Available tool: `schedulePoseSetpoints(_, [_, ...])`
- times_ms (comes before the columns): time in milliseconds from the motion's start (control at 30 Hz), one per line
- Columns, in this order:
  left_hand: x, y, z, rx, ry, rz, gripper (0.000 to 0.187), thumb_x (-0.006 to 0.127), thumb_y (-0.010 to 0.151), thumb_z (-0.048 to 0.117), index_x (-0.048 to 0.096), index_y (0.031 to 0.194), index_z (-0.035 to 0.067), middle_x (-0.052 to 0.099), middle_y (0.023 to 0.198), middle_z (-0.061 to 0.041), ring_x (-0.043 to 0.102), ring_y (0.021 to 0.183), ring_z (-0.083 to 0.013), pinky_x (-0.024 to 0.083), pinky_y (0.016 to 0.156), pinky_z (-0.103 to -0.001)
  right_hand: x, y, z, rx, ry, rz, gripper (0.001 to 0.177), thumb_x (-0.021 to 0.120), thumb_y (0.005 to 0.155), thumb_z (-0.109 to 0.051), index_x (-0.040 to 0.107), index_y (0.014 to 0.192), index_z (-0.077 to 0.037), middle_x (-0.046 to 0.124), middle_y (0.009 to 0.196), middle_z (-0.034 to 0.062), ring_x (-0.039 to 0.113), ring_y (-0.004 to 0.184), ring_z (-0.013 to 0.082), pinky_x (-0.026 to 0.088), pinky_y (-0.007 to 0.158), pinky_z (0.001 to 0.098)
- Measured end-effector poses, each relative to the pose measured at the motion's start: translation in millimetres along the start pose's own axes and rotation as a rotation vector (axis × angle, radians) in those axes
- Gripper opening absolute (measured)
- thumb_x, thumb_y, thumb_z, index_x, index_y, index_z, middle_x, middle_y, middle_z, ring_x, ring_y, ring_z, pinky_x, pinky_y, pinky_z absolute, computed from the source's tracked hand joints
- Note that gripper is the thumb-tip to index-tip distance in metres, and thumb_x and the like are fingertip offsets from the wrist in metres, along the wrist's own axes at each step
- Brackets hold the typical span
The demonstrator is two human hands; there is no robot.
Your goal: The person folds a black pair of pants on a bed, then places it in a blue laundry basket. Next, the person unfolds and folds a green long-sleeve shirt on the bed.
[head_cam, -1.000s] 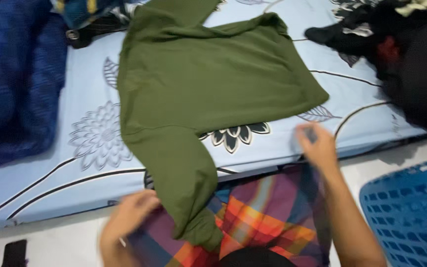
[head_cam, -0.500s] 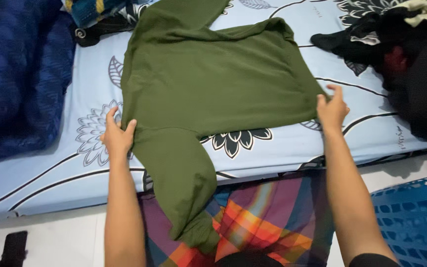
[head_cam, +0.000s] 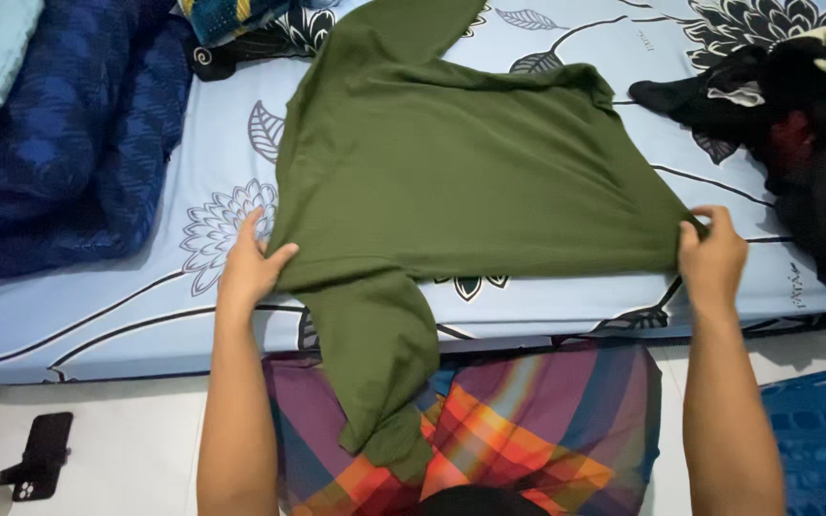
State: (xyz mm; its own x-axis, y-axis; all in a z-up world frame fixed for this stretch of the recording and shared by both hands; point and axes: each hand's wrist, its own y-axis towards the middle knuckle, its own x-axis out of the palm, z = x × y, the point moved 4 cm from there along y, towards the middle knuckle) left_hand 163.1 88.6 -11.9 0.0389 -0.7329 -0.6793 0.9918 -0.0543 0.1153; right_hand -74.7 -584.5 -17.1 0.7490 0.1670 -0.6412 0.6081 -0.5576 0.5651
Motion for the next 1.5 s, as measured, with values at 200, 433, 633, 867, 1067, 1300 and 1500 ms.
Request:
schedulePoseSetpoints(200, [10,-36,9,-0.029,-0.021,0.163,0.068,0.080,0.082,0.026,0.056,0.144,0.013,0.073,0.092,-0.012,0.068,0.082,-0.0281,0.052,0.078,-0.041,4,-22,23,-0.048,-0.036,0.079,0.017,0.080,0.099,-0.017,0.072,0.112,-0.008,0.071,0.091,0.0169,0.070,0.082,0.0358,0.054,0.074,0.0454])
schedulePoseSetpoints(433, [25,-126,99,0.485,0.030,0.551,0.054,0.081,0.077,0.018,0.062,0.127,0.007,0.059,0.120,-0.022,0.056,0.114,-0.0412,0.042,0.100,-0.047,8,-30,30,-0.017,0.041,0.166,0.024,0.081,0.095,-0.018,0.069,0.112,-0.006,0.070,0.091,0.0165,0.068,0.083,0.0351,0.053,0.075,0.0448])
schedulePoseSetpoints(633, [155,-249,143,0.760,-0.378,-0.094,0.024,0.074,0.085,0.013,0.070,0.108,0.008,0.070,0.114,-0.012,0.066,0.113,-0.0314,0.051,0.102,-0.042,8,-42,33,-0.030,0.086,0.178,0.032,0.083,0.091,-0.017,0.067,0.115,-0.003,0.065,0.103,0.0174,0.065,0.091,0.0348,0.052,0.082,0.0436])
schedulePoseSetpoints(867, [366,-235,53,0.278,-0.088,-0.692,0.074,0.046,0.105,0.060,0.051,0.145,-0.002,0.050,0.150,-0.029,0.046,0.142,-0.0413,0.034,0.119,-0.043,-47,-80,-31,0.218,0.436,-0.050,0.056,0.082,0.083,-0.016,0.057,0.133,-0.006,0.056,0.131,0.0128,0.070,0.091,0.0240,0.056,0.076,0.0362])
schedulePoseSetpoints(1067, [391,-209,-11,0.085,0.256,-0.842,0.076,0.062,0.095,0.069,0.071,0.123,-0.001,0.065,0.126,-0.028,0.062,0.124,-0.0387,0.050,0.104,-0.043,-165,-146,-162,-0.177,0.431,-0.425,0.050,0.080,0.084,-0.012,0.062,0.130,-0.004,0.059,0.126,0.0145,0.074,0.099,0.0223,0.059,0.085,0.0342])
schedulePoseSetpoints(1300, [300,-207,87,0.487,-0.396,-0.079,0.025,0.066,0.099,0.025,0.068,0.096,0.000,0.070,0.092,-0.025,0.066,0.088,-0.0441,0.053,0.073,-0.048,-267,-158,-232,-0.260,0.176,-0.402,0.050,0.080,0.079,-0.012,0.064,0.126,-0.007,0.065,0.123,0.0103,0.072,0.104,0.0206,0.059,0.078,0.0352])
schedulePoseSetpoints(1500, [194,-231,177,0.443,-0.792,0.165,0.015,0.061,0.102,0.012,0.063,0.093,0.001,0.068,0.086,-0.015,0.068,0.083,-0.0286,0.054,0.078,-0.038,-288,-135,-240,-0.362,0.051,-0.433,0.052,0.081,0.079,-0.019,0.065,0.127,-0.008,0.067,0.118,0.0114,0.072,0.103,0.0213,0.058,0.065,0.0353])
